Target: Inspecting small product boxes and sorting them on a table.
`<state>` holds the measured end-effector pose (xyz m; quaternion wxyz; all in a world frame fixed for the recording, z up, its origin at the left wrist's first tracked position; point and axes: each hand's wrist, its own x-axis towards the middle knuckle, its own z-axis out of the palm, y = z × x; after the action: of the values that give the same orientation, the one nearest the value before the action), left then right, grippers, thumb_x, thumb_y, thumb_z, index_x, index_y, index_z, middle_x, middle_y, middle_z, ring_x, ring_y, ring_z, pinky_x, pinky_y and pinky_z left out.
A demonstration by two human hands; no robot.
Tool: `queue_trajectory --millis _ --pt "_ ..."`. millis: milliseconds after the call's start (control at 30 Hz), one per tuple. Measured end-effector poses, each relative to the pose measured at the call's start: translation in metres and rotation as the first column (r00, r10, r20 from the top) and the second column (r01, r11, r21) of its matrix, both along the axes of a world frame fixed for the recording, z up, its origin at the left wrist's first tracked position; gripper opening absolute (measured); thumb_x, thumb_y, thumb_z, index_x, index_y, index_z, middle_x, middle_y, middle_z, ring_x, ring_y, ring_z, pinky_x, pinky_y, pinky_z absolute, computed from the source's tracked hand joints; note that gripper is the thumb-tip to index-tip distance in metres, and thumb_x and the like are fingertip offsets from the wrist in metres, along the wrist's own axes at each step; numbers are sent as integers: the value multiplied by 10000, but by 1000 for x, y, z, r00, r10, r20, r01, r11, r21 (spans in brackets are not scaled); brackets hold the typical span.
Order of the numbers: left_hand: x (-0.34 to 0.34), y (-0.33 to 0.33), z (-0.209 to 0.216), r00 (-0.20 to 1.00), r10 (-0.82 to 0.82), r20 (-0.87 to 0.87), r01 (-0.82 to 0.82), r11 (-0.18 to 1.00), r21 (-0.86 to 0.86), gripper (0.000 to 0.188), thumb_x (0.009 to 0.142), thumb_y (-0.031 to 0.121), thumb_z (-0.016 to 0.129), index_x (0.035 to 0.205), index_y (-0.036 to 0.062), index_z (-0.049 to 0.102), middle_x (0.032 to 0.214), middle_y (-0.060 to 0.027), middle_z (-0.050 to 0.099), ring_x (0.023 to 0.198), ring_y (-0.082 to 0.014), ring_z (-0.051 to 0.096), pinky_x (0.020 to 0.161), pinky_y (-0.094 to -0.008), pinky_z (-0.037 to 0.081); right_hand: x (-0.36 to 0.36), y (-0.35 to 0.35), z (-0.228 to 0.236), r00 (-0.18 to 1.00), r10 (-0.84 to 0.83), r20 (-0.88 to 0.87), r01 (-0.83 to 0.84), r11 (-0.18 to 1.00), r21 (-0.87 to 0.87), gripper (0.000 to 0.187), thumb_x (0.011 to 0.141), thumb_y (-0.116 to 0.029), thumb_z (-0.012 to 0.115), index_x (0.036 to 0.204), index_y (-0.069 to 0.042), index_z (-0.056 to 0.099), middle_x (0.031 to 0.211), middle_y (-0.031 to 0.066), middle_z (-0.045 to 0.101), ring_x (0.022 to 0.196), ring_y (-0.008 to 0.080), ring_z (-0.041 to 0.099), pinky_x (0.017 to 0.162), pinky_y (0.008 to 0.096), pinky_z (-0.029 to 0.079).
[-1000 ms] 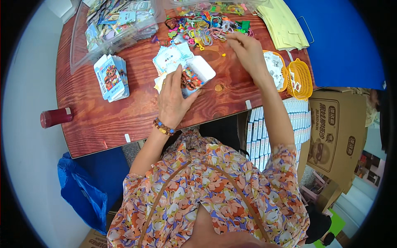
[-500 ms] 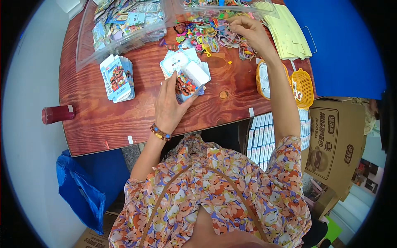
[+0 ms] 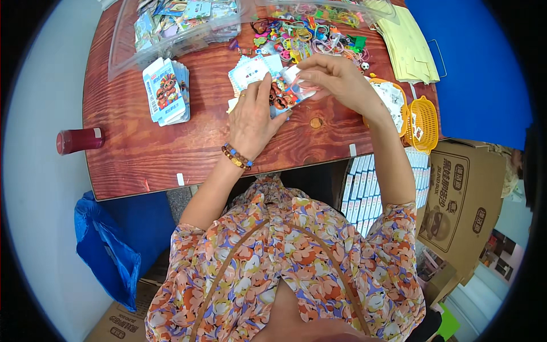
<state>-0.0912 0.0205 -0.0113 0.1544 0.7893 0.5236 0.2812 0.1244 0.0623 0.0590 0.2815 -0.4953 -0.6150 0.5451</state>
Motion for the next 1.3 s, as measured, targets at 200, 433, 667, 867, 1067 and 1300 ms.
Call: queue_trajectory --millis 200,433,667,867,1067,1300 --pt "-1 1 -4 999 9 35 -9 1000 -16 835 717 260 842 1398 21 422 1159 -156 563 1036 -336 610 797 -439 547 -2 -8 -1 995 -39 88 38 999 17 269 996 -171 576 1183 11 639 1046 66 707 922 116 687 740 260 588" --pt "-3 -4 -6 994 -1 111 1 1000 0 835 722 266 841 1396 7 422 1107 -168 563 1003 -345 614 793 -435 542 -21 -4 -2 990 -82 113 54 972 230 224 995 -141 566 1146 -6 663 971 37 718 876 110 683 652 228 525" --pt "-31 -17 -10 959 122 255 -130 991 12 852 735 292 849 1412 -6 427 1090 -188 583 983 -358 615 812 -436 521 -35 84 -71 902 -211 376 -73 783 617 224 917 -189 610 1078 -64 705 940 132 713 771 205 699 670 325 530" --pt "-54 -27 -14 960 191 203 -201 979 27 835 735 267 850 1412 12 435 1189 -203 584 1053 -365 609 863 -437 513 -75 117 -104 516 -404 755 -294 745 599 210 872 -207 583 973 -97 731 946 127 691 854 318 690 716 478 529" --pt "-59 -27 -20 962 178 209 -185 983 13 849 726 257 855 1418 19 424 1183 -190 584 1039 -360 611 830 -428 524 -71 127 -105 533 -359 766 -390 699 599 201 884 -157 564 962 -38 706 953 159 681 823 346 706 672 488 540" --pt "-63 -25 -16 959 178 220 -185 983 11 849 728 262 853 1421 24 425 1127 -182 587 1007 -351 618 821 -431 526 -74 125 -94 607 -332 722 -301 745 595 181 865 -189 604 955 -60 693 955 151 688 898 344 689 748 484 532"
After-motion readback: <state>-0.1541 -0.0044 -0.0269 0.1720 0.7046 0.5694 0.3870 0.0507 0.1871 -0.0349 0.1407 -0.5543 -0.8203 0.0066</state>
